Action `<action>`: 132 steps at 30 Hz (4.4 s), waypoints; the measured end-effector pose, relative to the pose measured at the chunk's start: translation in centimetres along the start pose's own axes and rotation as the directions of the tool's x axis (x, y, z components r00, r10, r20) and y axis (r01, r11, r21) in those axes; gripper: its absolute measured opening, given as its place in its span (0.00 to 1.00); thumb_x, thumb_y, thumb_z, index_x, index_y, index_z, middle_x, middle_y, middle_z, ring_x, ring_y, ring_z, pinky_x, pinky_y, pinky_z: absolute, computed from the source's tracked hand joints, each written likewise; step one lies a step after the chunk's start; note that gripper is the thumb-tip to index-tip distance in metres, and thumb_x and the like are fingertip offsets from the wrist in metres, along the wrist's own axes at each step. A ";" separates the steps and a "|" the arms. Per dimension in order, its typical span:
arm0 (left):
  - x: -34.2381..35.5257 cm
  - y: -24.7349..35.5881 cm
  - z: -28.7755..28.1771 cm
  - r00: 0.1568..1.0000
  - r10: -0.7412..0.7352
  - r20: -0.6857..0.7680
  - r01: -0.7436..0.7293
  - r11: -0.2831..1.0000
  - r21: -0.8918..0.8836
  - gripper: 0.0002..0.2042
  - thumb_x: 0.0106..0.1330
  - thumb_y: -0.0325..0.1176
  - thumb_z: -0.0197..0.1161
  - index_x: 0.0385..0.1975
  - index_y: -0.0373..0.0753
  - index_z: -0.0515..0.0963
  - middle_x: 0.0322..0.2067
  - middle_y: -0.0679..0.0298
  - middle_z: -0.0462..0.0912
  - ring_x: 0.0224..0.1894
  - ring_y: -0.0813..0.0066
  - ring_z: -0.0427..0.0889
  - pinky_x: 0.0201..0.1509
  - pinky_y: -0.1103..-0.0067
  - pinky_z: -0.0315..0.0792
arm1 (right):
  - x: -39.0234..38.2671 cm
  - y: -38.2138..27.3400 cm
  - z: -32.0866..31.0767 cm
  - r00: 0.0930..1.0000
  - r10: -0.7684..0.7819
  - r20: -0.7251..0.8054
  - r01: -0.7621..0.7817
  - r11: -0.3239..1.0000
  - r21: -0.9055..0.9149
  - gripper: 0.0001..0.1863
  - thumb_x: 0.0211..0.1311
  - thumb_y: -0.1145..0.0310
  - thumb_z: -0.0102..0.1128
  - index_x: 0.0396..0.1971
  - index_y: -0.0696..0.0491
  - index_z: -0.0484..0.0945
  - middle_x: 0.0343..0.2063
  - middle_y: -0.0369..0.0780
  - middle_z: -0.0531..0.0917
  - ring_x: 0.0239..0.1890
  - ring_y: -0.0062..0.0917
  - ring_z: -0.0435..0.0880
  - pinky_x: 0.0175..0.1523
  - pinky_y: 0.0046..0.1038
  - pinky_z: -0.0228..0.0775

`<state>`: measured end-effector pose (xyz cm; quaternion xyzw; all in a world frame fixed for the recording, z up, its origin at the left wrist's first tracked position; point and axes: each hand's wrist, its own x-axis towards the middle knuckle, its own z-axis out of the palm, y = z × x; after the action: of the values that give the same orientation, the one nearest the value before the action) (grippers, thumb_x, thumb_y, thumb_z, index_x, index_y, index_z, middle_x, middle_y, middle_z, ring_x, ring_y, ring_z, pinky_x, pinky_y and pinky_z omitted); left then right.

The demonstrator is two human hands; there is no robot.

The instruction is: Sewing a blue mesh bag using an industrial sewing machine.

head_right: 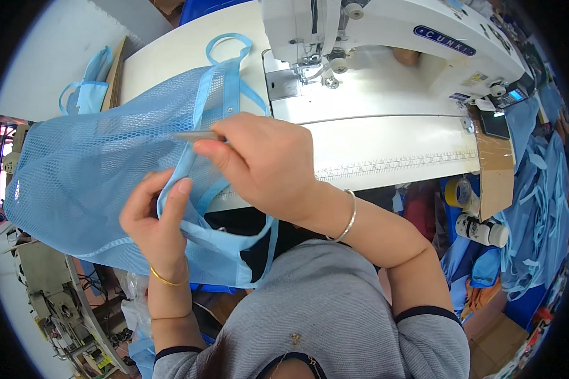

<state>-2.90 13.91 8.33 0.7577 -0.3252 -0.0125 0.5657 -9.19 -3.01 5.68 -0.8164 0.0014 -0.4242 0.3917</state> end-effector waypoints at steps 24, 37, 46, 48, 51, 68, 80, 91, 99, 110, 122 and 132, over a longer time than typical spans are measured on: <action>-1.4 -3.2 -0.7 0.589 0.743 0.317 -0.798 0.475 0.370 0.11 0.41 0.19 0.66 0.26 0.31 0.74 0.24 0.60 0.73 0.21 0.68 0.71 0.19 0.76 0.65 | -0.3 -2.2 -1.0 0.591 0.483 0.646 -0.793 0.494 0.357 0.04 0.57 0.75 0.62 0.28 0.57 0.76 0.18 0.27 0.71 0.22 0.07 0.65 0.27 0.15 0.59; -1.3 -4.1 -0.3 0.546 0.743 0.387 -0.837 0.472 0.276 0.18 0.44 0.15 0.68 0.34 0.35 0.72 0.28 0.58 0.76 0.24 0.64 0.75 0.21 0.72 0.70 | -0.7 -1.8 -1.6 0.586 0.475 0.657 -0.774 0.569 0.278 0.02 0.54 0.76 0.60 0.27 0.58 0.76 0.16 0.27 0.71 0.21 0.07 0.66 0.25 0.15 0.58; -0.9 -4.1 0.0 0.511 0.747 0.426 -0.859 0.470 0.206 0.15 0.45 0.15 0.67 0.33 0.32 0.72 0.27 0.57 0.76 0.23 0.64 0.74 0.20 0.73 0.69 | -0.8 -2.1 -2.4 0.660 0.428 0.617 -0.646 0.743 0.176 0.03 0.56 0.76 0.61 0.26 0.58 0.77 0.15 0.27 0.71 0.19 0.07 0.65 0.24 0.14 0.58; -0.9 -4.6 0.0 0.513 0.765 0.390 -0.858 0.451 0.245 0.13 0.44 0.16 0.66 0.30 0.31 0.72 0.26 0.56 0.76 0.22 0.64 0.74 0.19 0.74 0.67 | -0.8 -1.9 -2.8 0.700 0.385 0.601 -0.541 0.836 0.095 0.04 0.56 0.75 0.62 0.25 0.58 0.77 0.14 0.27 0.70 0.18 0.07 0.65 0.23 0.14 0.58; -0.8 -4.9 0.0 0.518 0.756 0.399 -0.855 0.458 0.243 0.11 0.43 0.18 0.66 0.27 0.31 0.72 0.26 0.56 0.75 0.21 0.65 0.73 0.19 0.74 0.66 | -1.1 -1.7 -2.7 0.649 0.492 0.580 -0.672 0.729 0.133 0.05 0.55 0.73 0.63 0.24 0.58 0.77 0.13 0.28 0.70 0.17 0.08 0.64 0.22 0.15 0.57; -0.3 -4.7 1.6 0.485 0.778 0.400 -0.874 0.418 0.248 0.08 0.41 0.26 0.61 0.19 0.39 0.68 0.19 0.64 0.69 0.22 0.68 0.71 0.19 0.79 0.67 | -1.2 -2.3 -5.2 0.688 0.262 0.677 -0.459 0.879 0.127 0.03 0.60 0.75 0.54 0.32 0.58 0.76 0.23 0.37 0.78 0.22 0.19 0.72 0.30 0.20 0.65; -0.2 -5.1 1.8 0.513 0.746 0.425 -0.839 0.540 0.065 0.08 0.44 0.24 0.64 0.21 0.36 0.71 0.22 0.62 0.72 0.22 0.66 0.73 0.21 0.74 0.68 | 0.1 -1.4 -3.1 0.682 0.041 0.730 -0.496 0.760 0.420 0.02 0.61 0.76 0.49 0.31 0.55 0.72 0.28 0.36 0.75 0.29 0.19 0.73 0.37 0.22 0.66; -0.2 -4.2 1.4 0.575 0.716 0.396 -0.796 0.601 0.071 0.10 0.46 0.18 0.64 0.19 0.35 0.69 0.19 0.60 0.68 0.19 0.64 0.70 0.18 0.72 0.61 | 0.7 5.4 -6.7 0.918 0.364 0.160 -0.337 0.926 -0.172 0.11 0.56 0.70 0.64 0.38 0.55 0.77 0.19 0.38 0.77 0.18 0.18 0.70 0.27 0.22 0.65; 0.7 -1.2 2.4 0.892 0.437 0.117 -0.452 0.844 0.290 0.12 0.52 0.21 0.70 0.20 0.38 0.70 0.13 0.66 0.69 0.12 0.75 0.67 0.16 0.78 0.60 | -7.4 0.4 -1.6 0.788 0.419 0.451 -0.549 0.810 0.205 0.31 0.55 0.62 0.71 0.58 0.55 0.71 0.51 0.43 0.80 0.41 0.20 0.80 0.43 0.18 0.74; 2.6 1.5 1.9 0.793 0.603 0.084 -0.603 0.756 0.255 0.13 0.54 0.17 0.67 0.21 0.39 0.67 0.12 0.66 0.68 0.13 0.78 0.65 0.18 0.84 0.60 | 2.1 4.1 11.9 0.711 -0.091 0.697 -0.585 0.474 0.658 0.15 0.66 0.63 0.53 0.44 0.58 0.77 0.43 0.40 0.81 0.35 0.25 0.75 0.41 0.25 0.71; 7.3 -7.9 3.5 0.982 0.138 0.128 -0.149 0.985 0.084 0.12 0.57 0.19 0.62 0.20 0.37 0.64 0.18 0.72 0.63 0.19 0.89 0.59 0.22 0.87 0.57 | -6.0 1.1 1.5 0.378 0.734 0.565 -0.870 0.071 0.489 0.17 0.70 0.57 0.50 0.31 0.57 0.75 0.25 0.38 0.77 0.29 0.23 0.77 0.39 0.28 0.74; 6.9 -5.8 8.6 0.517 0.744 0.423 -0.807 0.259 0.531 0.07 0.57 0.28 0.67 0.32 0.33 0.78 0.31 0.56 0.80 0.31 0.60 0.75 0.36 0.71 0.71 | -12.1 1.6 -2.4 0.589 0.710 0.386 -0.807 0.536 0.246 0.18 0.67 0.60 0.56 0.23 0.59 0.70 0.16 0.41 0.69 0.21 0.23 0.66 0.29 0.30 0.62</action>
<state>2.00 3.98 2.59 0.6452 -0.6575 0.3519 0.1659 -18.09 -1.62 -2.95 -0.6801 0.2247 -0.0991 0.6908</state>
